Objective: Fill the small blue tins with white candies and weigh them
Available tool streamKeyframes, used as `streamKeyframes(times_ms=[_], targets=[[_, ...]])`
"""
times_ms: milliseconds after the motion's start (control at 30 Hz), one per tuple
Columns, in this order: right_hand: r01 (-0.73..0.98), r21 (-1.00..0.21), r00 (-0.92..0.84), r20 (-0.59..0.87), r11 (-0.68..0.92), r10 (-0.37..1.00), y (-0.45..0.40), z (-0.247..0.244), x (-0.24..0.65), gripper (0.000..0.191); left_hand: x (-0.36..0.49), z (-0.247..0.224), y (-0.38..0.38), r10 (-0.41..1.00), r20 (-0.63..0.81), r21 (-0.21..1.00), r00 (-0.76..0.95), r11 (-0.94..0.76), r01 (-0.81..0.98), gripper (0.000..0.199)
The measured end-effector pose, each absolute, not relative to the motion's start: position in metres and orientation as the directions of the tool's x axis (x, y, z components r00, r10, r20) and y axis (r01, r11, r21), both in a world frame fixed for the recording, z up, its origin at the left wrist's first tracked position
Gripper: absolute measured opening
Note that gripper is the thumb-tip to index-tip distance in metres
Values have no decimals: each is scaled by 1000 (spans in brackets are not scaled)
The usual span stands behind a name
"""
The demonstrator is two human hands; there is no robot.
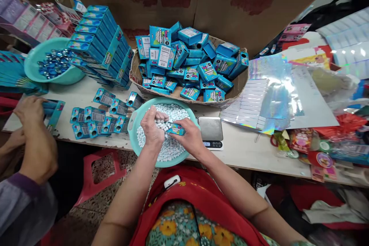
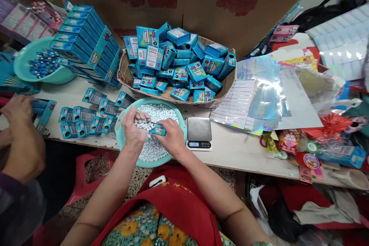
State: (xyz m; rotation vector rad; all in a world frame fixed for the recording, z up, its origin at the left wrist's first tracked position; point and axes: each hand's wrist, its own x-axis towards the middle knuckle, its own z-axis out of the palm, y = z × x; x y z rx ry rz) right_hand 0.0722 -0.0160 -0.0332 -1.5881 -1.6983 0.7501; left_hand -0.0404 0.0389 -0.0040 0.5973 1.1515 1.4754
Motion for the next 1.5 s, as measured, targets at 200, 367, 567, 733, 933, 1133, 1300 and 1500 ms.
streamKeyframes(times_ms=[200,367,567,733,933,1133,1300,1500], targets=[[664,-738,-79,90,120,993,-12,-32,73,33,-35,-8,46,936,-196,925,-292,78,-372,48],[683,-721,-72,89,114,993,-11,-26,75,34,-29,-3,44,941,-190,930,-280,81,-358,49],[623,-777,-62,66,90,996,-10,-24,83,34,-34,7,48,944,-264,873,-198,147,-465,53],[578,-814,0,74,61,997,-9,-28,85,32,-32,11,49,941,-268,885,-204,157,-438,51],[382,-921,50,103,76,993,-17,-8,103,33,-51,-22,45,956,-150,989,-251,142,-52,47],[412,-911,300,110,-25,948,-53,-16,171,32,-93,-40,96,979,180,601,99,-189,777,32],[510,-838,506,110,-194,855,-60,-77,204,35,-61,-31,212,989,-98,232,110,-84,969,51],[535,-815,559,146,-221,816,-61,-111,206,50,-21,-65,284,890,-444,70,-106,152,986,98]])
